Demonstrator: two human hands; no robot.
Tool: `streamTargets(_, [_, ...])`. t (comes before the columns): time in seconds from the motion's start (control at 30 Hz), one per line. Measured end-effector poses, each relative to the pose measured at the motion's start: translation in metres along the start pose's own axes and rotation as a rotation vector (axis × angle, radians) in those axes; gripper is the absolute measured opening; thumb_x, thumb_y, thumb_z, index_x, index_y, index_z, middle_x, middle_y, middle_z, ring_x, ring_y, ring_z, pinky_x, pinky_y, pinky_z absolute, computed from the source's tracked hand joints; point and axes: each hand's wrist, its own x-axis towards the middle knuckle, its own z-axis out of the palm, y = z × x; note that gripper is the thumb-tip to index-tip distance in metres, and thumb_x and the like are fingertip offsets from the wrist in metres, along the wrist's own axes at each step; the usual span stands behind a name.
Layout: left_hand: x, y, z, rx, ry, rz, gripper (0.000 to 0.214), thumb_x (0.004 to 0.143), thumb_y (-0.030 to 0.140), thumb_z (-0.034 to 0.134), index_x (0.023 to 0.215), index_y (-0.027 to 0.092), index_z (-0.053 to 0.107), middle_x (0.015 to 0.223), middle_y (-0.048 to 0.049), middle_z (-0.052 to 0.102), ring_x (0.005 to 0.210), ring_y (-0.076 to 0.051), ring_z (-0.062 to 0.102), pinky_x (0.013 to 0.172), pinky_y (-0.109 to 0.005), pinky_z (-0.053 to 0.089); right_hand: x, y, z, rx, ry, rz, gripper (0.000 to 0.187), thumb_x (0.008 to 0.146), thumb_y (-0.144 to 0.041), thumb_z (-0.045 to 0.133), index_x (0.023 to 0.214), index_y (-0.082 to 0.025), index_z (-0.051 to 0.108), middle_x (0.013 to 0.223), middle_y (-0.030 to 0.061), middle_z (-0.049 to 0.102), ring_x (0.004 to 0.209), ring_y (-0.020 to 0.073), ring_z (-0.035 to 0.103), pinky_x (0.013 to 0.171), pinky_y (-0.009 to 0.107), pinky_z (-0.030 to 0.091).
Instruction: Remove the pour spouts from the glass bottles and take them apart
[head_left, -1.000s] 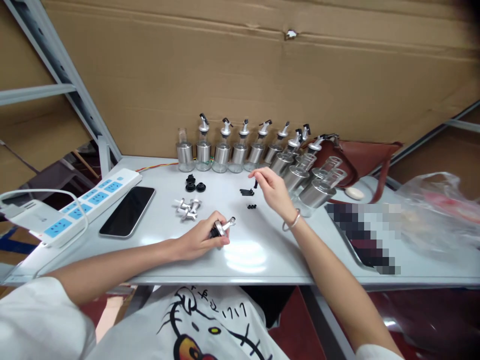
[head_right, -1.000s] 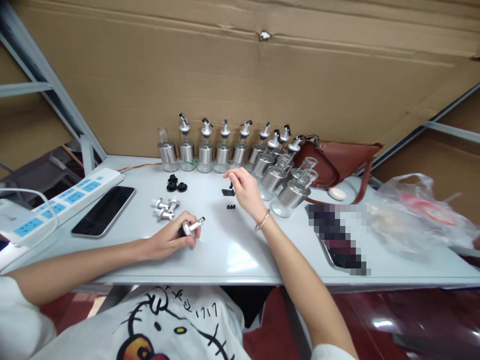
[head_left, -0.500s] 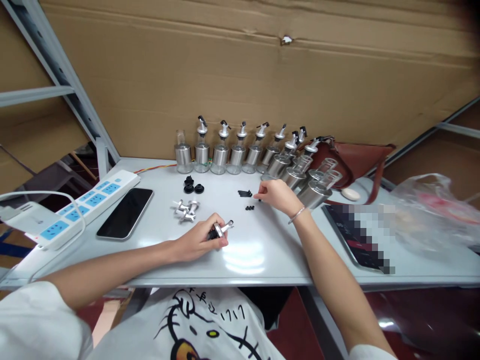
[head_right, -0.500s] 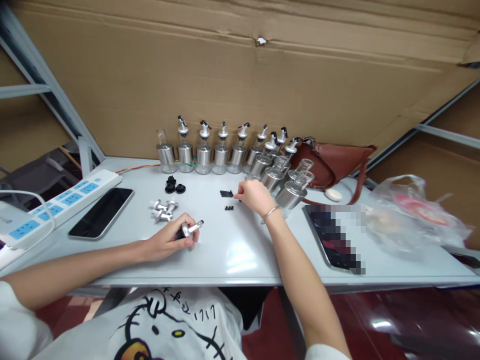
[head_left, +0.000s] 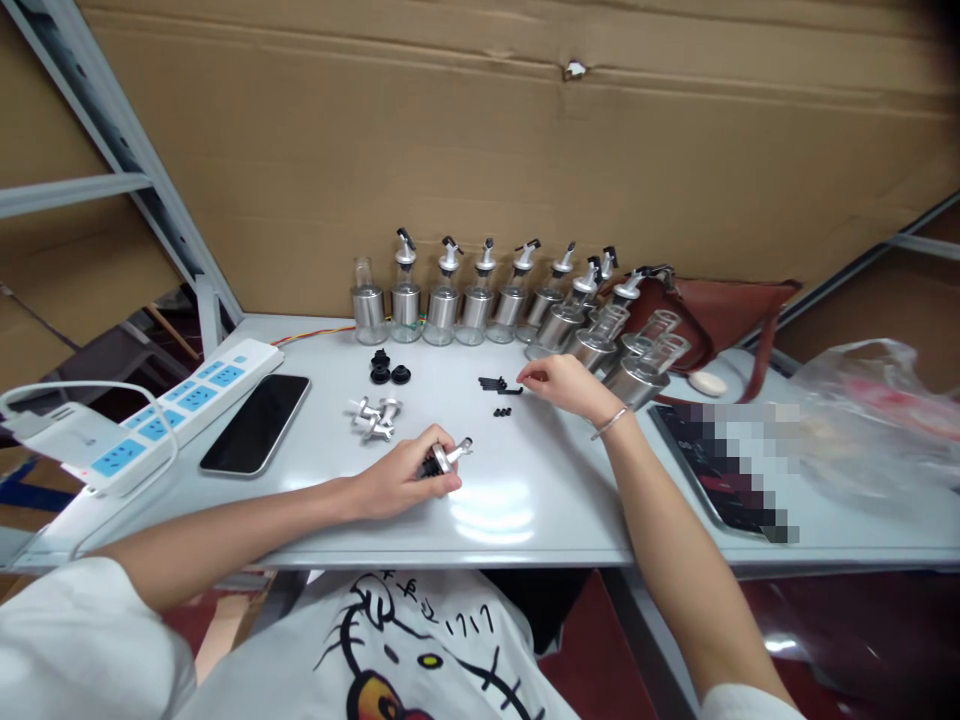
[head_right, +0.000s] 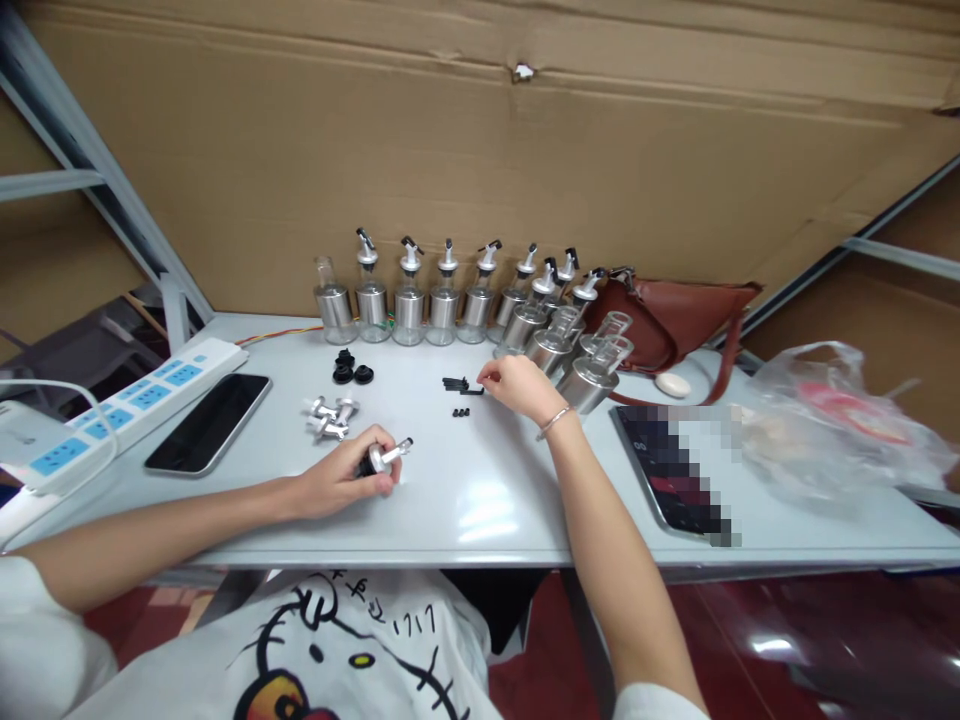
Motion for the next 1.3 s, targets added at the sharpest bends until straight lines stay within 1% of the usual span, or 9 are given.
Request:
streamTargets(0.27, [-0.001, 0.0, -0.001, 0.016, -0.005, -0.003, 0.034, 0.087, 0.049, 0.054, 0.095, 0.019, 0.042, 0.083, -0.0013, 0.058, 0.068, -0.013, 0.05, 0.065, -0.027, 0.038, -0.002, -0.001, 0.005, 0.017, -0.136, -0.076, 0.028, 0.079, -0.009, 0.052, 0.091, -0.017, 0.077, 0.093, 0.0049, 0.076, 0.088, 0.0198, 0.068, 0.081, 0.025, 0.049])
streamTargets(0.4, [-0.001, -0.001, -0.001, 0.016, -0.003, 0.005, 0.033, 0.088, 0.05, 0.054, 0.095, 0.019, 0.042, 0.084, -0.0016, 0.059, 0.069, -0.014, 0.052, 0.066, -0.028, 0.039, -0.003, -0.004, 0.005, 0.018, -0.164, -0.104, 0.036, 0.078, -0.005, 0.048, 0.095, -0.018, 0.076, 0.093, 0.0038, 0.076, 0.085, 0.0193, 0.069, 0.081, 0.025, 0.05])
streamTargets(0.57, [-0.001, 0.0, -0.001, -0.019, -0.004, -0.004, 0.036, 0.088, 0.052, 0.053, 0.094, 0.019, 0.041, 0.081, -0.001, 0.058, 0.068, -0.014, 0.053, 0.066, -0.028, 0.039, -0.002, -0.011, 0.007, 0.004, -0.165, -0.107, 0.045, 0.075, -0.001, 0.042, 0.102, -0.018, 0.075, 0.098, 0.0048, 0.075, 0.086, 0.0188, 0.068, 0.081, 0.024, 0.049])
streamTargets(0.77, [0.0, -0.001, -0.001, -0.034, -0.005, -0.008, 0.04, 0.087, 0.057, 0.052, 0.093, 0.019, 0.042, 0.076, -0.0007, 0.058, 0.067, -0.015, 0.053, 0.067, -0.028, 0.039, 0.001, -0.017, 0.014, -0.01, -0.118, -0.104, 0.044, 0.08, -0.004, 0.041, 0.111, -0.016, 0.071, 0.105, 0.0075, 0.073, 0.093, 0.0196, 0.067, 0.085, 0.024, 0.046])
streamTargets(0.9, [0.0, -0.002, -0.001, -0.061, -0.007, -0.011, 0.039, 0.088, 0.056, 0.051, 0.093, 0.019, 0.042, 0.077, -0.0007, 0.059, 0.068, -0.015, 0.054, 0.067, -0.028, 0.039, 0.001, -0.017, 0.016, -0.019, -0.09, -0.095, 0.042, 0.082, -0.007, 0.042, 0.113, -0.014, 0.069, 0.096, 0.0096, 0.074, 0.085, 0.0196, 0.067, 0.08, 0.025, 0.045])
streamTargets(1.03, [0.0, 0.003, -0.002, -0.073, -0.013, -0.024, 0.042, 0.087, 0.059, 0.05, 0.092, 0.019, 0.042, 0.076, -0.001, 0.06, 0.069, -0.016, 0.054, 0.068, -0.029, 0.039, 0.001, -0.017, 0.014, -0.01, -0.057, -0.094, 0.041, 0.082, -0.009, 0.043, 0.114, -0.015, 0.068, 0.083, 0.007, 0.073, 0.076, 0.0178, 0.065, 0.074, 0.024, 0.043])
streamTargets(1.17, [0.0, 0.007, -0.002, -0.08, -0.034, 0.017, 0.043, 0.09, 0.061, 0.041, 0.089, 0.018, 0.043, 0.076, -0.0021, 0.06, 0.071, -0.016, 0.056, 0.074, -0.032, 0.041, -0.001, -0.021, 0.011, 0.009, -0.013, -0.101, 0.041, 0.081, -0.007, 0.042, 0.112, -0.016, 0.068, 0.077, 0.0054, 0.071, 0.071, 0.0161, 0.062, 0.071, 0.024, 0.042])
streamTargets(1.23, [0.0, 0.007, -0.002, -0.135, -0.023, 0.034, 0.043, 0.091, 0.061, 0.04, 0.089, 0.018, 0.043, 0.077, -0.0023, 0.06, 0.071, -0.016, 0.057, 0.074, -0.033, 0.042, -0.004, -0.028, 0.008, 0.081, 0.017, -0.127, 0.035, 0.083, -0.011, 0.044, 0.107, -0.016, 0.069, 0.073, 0.0043, 0.069, 0.066, 0.0144, 0.059, 0.069, 0.024, 0.041])
streamTargets(1.3, [0.001, 0.005, -0.001, -0.207, 0.005, 0.044, 0.044, 0.092, 0.061, 0.037, 0.089, 0.018, 0.042, 0.078, -0.0024, 0.059, 0.07, -0.016, 0.058, 0.073, -0.033, 0.043, -0.01, -0.038, 0.004, 0.259, 0.0, -0.189, 0.027, 0.085, -0.02, 0.048, 0.1, -0.014, 0.069, 0.068, 0.0025, 0.065, 0.061, 0.0126, 0.055, 0.066, 0.024, 0.041])
